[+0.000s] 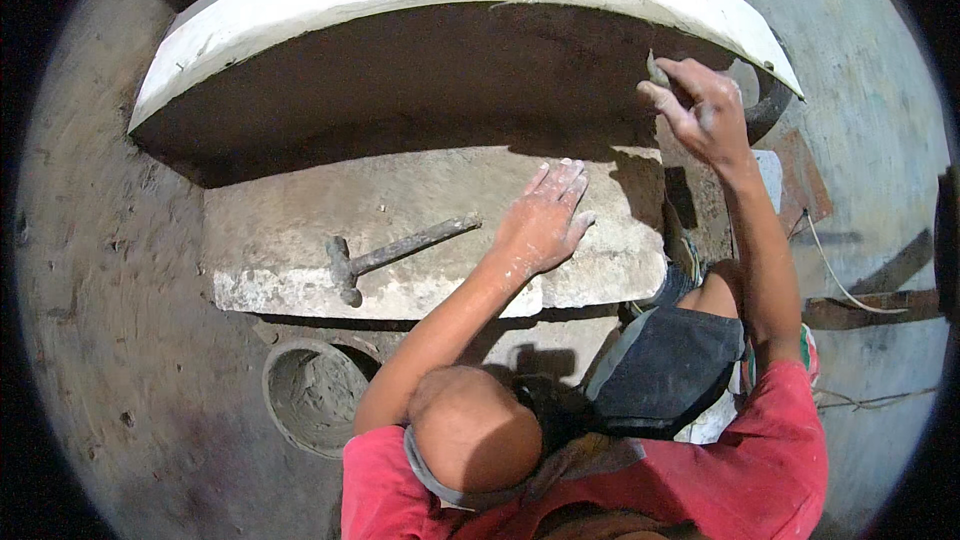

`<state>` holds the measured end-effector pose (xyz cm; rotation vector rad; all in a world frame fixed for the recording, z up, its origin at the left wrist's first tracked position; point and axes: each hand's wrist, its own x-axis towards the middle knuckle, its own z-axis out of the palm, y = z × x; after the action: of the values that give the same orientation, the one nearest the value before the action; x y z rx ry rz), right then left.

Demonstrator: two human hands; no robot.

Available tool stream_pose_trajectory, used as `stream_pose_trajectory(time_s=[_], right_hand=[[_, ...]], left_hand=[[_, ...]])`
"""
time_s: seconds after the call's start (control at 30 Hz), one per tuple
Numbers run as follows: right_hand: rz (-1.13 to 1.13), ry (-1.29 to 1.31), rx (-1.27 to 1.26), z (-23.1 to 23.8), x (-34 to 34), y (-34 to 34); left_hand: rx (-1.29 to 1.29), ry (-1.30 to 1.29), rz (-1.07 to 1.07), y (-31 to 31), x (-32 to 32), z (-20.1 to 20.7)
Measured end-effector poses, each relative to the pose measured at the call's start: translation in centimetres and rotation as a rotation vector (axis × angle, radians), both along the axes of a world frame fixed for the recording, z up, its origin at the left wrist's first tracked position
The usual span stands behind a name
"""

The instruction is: The person scoops wet plaster from a bucket using a trowel and applies it to a curved white surface. They repeatedly smooth and spread the plaster along the edge of the surface.

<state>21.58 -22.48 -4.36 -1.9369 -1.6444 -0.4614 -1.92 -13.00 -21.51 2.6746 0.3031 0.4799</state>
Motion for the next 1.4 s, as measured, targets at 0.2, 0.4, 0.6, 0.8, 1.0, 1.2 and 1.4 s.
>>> stream_pose_trajectory(time_s=[0.2,0.4,0.6,0.8,1.0,1.2,1.4], right_hand=[[-0.091,0.220,0.142,-0.4,2.4,-2.0],[-0.036,0.054,0.166,-3.0,2.9,-4.8],[0.008,-0.129,-0.311,-5.8,3.6,-4.8],[0.073,0.250,-0.079,-4.2,2.2,-4.4],[-0.055,0.774,-0.122,-3.3,-4.3,-5.6],[-0.164,0.852,-0.111,-2.1,-7.7,-4.5],[-0.084,1.101,-0.130,3.5,-6.4,-0.5]], left_hand=[[-0.057,0.030,-0.002,-0.1,-0.3,0.1],[-0.071,0.071,0.001,0.0,0.1,0.5],[-0.026,0.031,-0.010,0.1,0.0,0.6],[-0.023,0.032,-0.003,0.0,0.0,1.0],[-0.045,0.029,0.005,-0.1,-0.3,1.2],[-0.054,-0.002,0.005,-0.1,-0.3,0.6],[-0.055,0.006,-0.008,-0.1,-0.1,0.3]])
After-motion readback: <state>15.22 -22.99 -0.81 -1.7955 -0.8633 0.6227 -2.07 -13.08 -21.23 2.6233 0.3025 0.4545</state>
